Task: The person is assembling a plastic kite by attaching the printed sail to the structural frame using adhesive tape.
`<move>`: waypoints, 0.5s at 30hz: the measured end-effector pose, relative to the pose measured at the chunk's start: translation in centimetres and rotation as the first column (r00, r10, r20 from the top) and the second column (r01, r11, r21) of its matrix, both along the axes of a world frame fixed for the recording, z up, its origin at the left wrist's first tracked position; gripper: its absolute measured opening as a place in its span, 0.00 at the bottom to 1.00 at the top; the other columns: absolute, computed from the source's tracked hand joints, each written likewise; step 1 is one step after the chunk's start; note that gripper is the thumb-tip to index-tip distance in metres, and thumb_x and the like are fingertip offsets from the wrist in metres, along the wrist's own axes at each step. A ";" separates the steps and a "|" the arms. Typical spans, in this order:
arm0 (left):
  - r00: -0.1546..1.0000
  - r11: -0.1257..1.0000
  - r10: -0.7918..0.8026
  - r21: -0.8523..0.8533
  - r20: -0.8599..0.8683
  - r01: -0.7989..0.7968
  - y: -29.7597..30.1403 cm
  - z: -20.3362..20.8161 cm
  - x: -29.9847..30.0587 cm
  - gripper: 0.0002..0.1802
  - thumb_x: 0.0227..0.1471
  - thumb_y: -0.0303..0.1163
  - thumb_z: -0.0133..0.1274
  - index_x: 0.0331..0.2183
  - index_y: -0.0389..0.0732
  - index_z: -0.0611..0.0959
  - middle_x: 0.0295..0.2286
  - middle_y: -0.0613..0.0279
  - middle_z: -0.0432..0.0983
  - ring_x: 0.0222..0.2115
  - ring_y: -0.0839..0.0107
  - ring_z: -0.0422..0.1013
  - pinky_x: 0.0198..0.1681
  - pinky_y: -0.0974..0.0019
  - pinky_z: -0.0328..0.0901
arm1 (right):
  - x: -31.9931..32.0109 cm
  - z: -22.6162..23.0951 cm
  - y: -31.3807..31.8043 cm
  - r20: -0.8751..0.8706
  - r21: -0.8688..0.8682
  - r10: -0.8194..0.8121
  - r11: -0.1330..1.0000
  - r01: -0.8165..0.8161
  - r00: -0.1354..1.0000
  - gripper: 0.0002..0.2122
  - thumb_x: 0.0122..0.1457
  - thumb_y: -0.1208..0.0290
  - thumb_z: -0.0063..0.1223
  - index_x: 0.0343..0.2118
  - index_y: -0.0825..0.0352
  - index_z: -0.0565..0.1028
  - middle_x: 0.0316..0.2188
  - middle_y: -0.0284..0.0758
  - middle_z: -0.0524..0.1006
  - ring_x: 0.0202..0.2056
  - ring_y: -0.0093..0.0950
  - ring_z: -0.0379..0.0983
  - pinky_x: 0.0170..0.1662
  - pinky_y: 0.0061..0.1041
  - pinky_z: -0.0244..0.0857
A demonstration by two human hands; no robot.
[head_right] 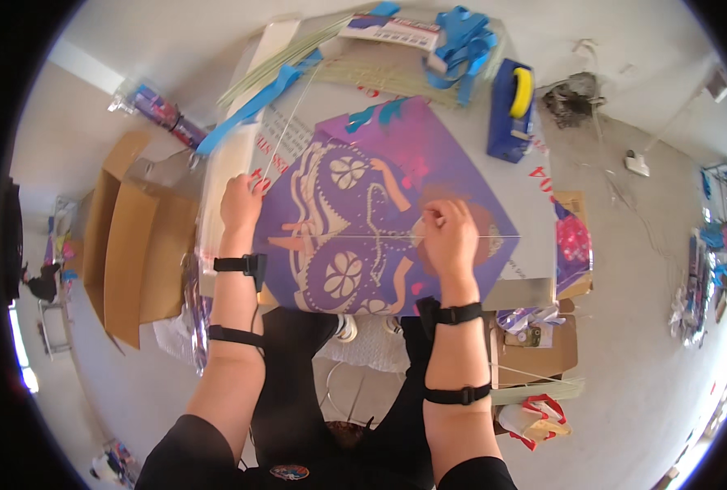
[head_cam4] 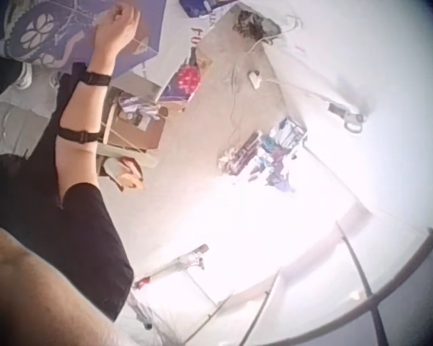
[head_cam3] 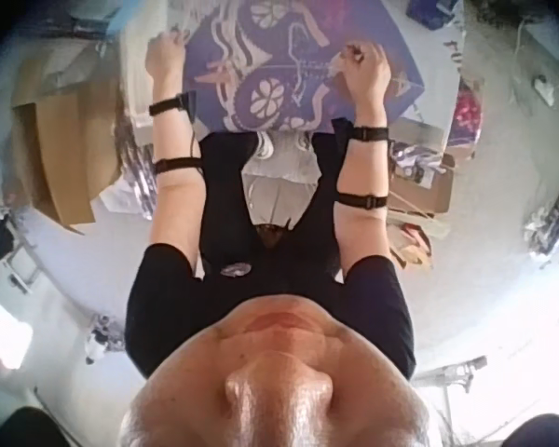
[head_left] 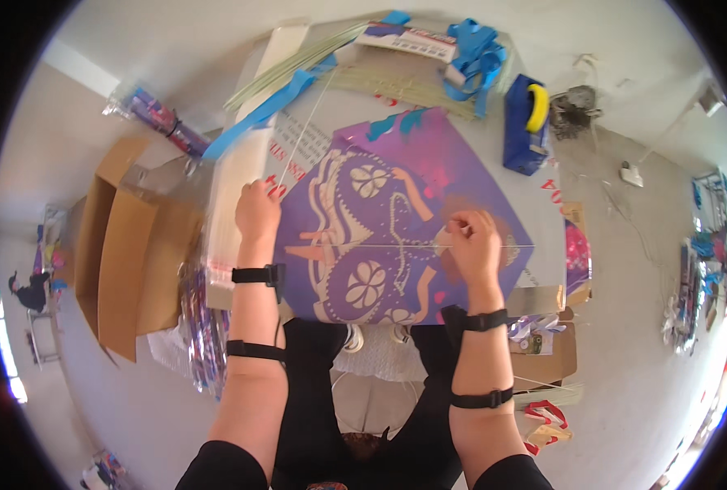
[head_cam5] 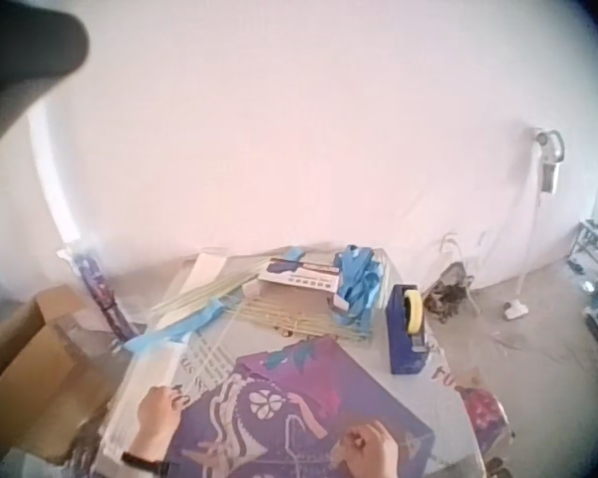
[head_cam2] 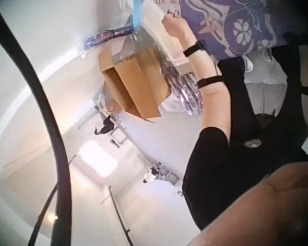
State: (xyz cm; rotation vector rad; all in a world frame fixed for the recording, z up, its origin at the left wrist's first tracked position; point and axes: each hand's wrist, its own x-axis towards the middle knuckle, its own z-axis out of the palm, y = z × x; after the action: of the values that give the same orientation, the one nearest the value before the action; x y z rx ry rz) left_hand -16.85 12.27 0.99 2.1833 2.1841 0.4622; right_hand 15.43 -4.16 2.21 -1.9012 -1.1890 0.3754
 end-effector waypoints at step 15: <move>0.551 0.802 0.035 -0.352 0.834 0.482 -8.8 7.5 3.1 0.06 0.49 0.30 0.56 0.28 0.36 0.80 0.23 0.61 0.77 0.25 0.71 0.74 0.29 0.65 0.67 | 9.4 2.4 1.0 -0.283 0.139 -0.305 0.925 0.353 0.909 0.06 0.52 0.73 0.55 0.32 0.67 0.79 0.23 0.33 0.77 0.26 0.23 0.72 0.32 0.22 0.65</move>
State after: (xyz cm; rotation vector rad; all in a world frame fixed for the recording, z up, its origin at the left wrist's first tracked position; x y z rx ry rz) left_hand -13.79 3.46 8.50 1.4388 1.2504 0.5715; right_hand 24.79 -3.19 4.62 -1.7846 -0.6882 0.3017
